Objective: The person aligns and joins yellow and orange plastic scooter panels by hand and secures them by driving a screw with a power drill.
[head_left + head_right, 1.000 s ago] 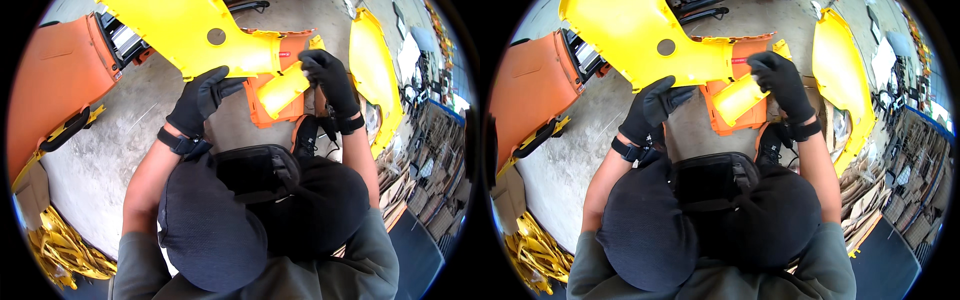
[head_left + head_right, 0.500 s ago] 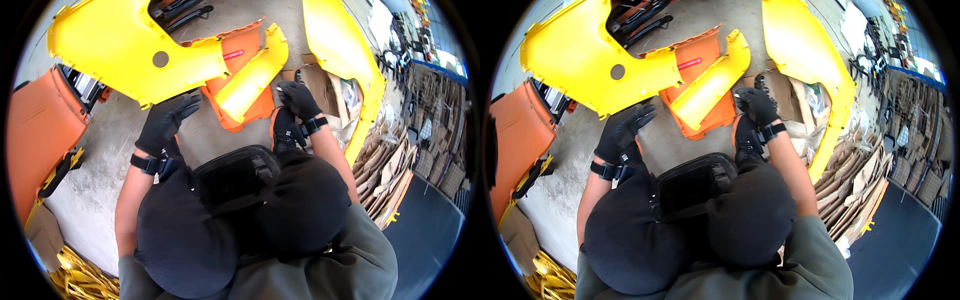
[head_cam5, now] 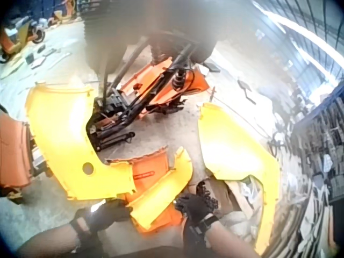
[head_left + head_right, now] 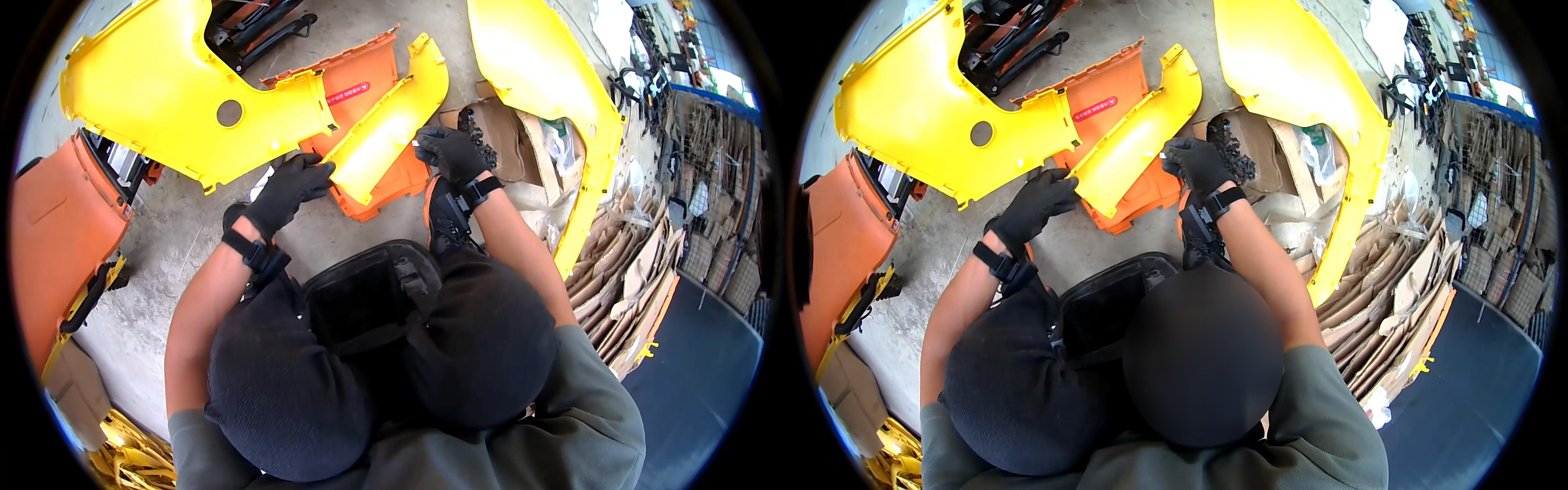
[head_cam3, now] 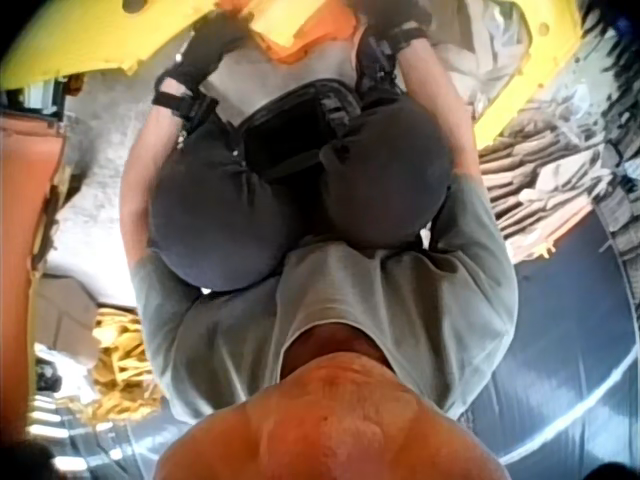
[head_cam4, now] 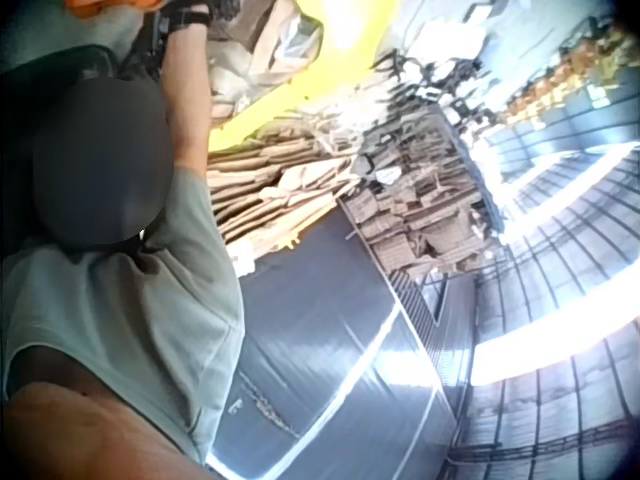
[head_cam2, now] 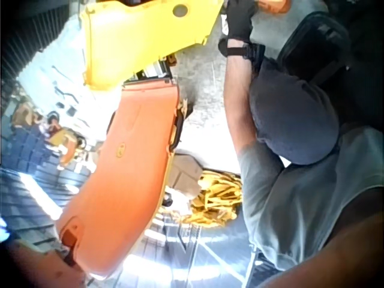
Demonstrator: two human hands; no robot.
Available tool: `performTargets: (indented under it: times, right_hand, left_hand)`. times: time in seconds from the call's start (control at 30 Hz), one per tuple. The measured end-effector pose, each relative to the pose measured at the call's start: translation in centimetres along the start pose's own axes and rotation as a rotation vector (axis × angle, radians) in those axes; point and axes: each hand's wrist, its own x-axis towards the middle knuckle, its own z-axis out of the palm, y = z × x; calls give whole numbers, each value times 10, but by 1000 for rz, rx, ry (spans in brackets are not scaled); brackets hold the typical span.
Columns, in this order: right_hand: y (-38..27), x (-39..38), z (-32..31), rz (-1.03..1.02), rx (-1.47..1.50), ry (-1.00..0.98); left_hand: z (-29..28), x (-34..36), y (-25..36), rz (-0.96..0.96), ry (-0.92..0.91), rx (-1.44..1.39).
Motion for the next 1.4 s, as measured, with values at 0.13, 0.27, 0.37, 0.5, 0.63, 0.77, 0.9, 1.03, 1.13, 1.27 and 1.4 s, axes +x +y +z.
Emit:
performTargets:
  times: [0.13,0.27,0.37,0.5,0.63,0.77,0.9,1.03,1.13,1.27,1.4]
  right_hand:
    - [-5,-2,2,284,249,16]
    - [-21,-24,3,302,263,3]
    - [-53,-53,-14,15,-10,11]
    - [-102,-105,-96,-129,-55,436]
    - [-117,-111,-174,-224,-150,757]
    - [-115,-101,-225,-287,-234,871]
    - [-97,-83,-234,-166,-465,735]
    - [-90,-85,-221,-313,-511,874]
    - [-122,-101,-164,-343,-372,774]
    - [-148,-115,-53,-59,-432,354]
    - [-95,-97,-14,1,-25,31]
  left_hand:
    - [25,13,10,49,-12,-59]
    - [15,27,5,123,31,511]
    - [-7,28,-10,148,20,268]
    - [-22,1,-8,99,-19,147]
    - [-25,-21,-13,94,88,40]
    - [-52,-20,-26,57,24,185]
    - [-62,-22,-40,101,-18,197]
    - [-55,-27,-31,82,-8,370]
    - [-44,-33,-18,13,-33,281]
    - [-34,-39,-2,-86,-110,128]
    - [-33,-32,2,-81,-148,66]
